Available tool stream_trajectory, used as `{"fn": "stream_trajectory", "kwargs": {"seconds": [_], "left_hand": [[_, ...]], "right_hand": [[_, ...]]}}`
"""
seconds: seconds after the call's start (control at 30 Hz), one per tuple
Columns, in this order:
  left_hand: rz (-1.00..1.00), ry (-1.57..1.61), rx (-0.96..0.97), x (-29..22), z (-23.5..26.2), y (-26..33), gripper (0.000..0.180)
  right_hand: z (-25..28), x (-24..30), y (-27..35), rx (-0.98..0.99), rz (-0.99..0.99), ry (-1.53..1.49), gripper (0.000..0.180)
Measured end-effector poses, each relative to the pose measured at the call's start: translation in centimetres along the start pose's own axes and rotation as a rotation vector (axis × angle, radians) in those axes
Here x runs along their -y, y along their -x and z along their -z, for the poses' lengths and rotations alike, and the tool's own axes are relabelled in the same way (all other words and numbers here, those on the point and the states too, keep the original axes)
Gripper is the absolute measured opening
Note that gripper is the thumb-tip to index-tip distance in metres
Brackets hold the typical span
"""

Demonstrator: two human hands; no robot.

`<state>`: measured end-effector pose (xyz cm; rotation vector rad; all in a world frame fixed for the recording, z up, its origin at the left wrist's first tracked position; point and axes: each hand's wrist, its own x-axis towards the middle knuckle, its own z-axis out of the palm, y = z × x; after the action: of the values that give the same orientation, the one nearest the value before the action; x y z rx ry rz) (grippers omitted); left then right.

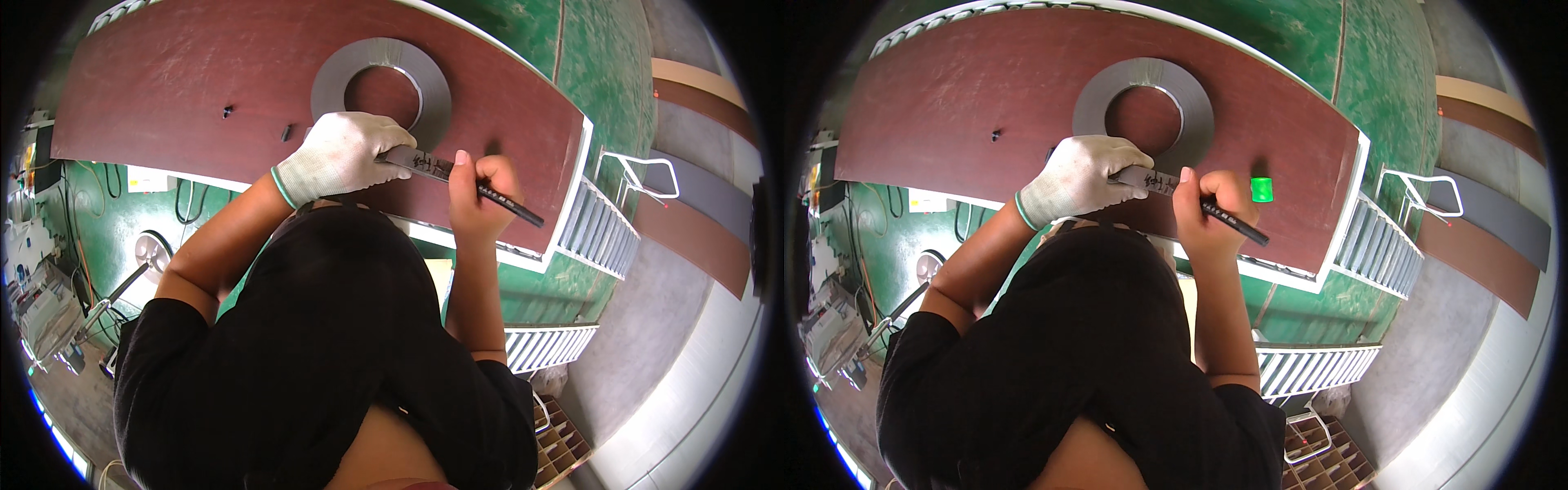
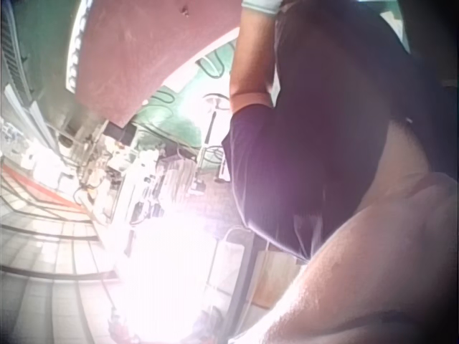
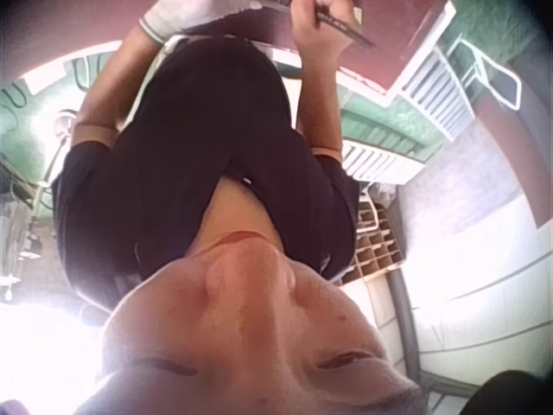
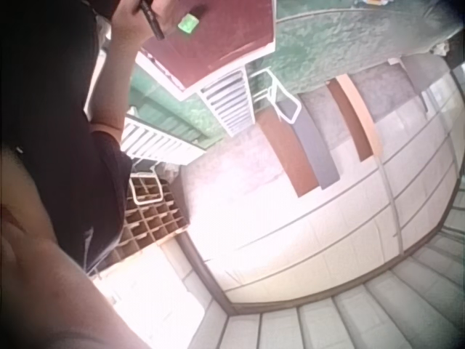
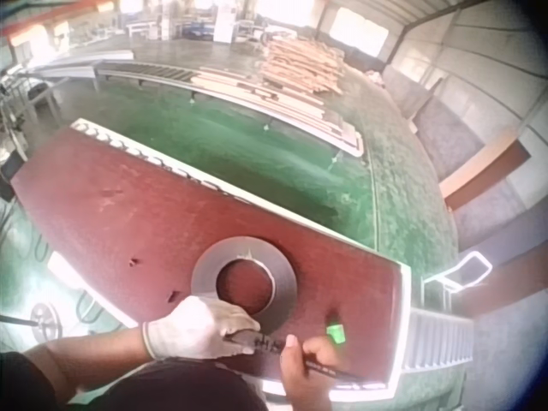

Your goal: The person applies green tape to rolls of edge banding material and writes labels on them using a marker.

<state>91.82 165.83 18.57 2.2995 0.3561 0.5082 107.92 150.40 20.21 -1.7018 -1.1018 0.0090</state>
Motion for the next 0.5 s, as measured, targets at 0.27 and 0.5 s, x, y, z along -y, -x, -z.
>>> {"fn": "stream_trajectory", "kwargs": {"seconds": [0.27, 0.5], "left_hand": [[-0.005, 0.019, 0.011, 0.19, -0.18, -0.19, 0.038], [-0.006, 0.008, 0.009, 0.49, -0.12, -0.08, 0.037]], "right_hand": [[0.36, -0.59, 0.42, -0.024, -0.047, -0.033, 0.033], [0.32, 0.27, -0.08, 0.032, -0.042, -0.017, 0.032]]}}
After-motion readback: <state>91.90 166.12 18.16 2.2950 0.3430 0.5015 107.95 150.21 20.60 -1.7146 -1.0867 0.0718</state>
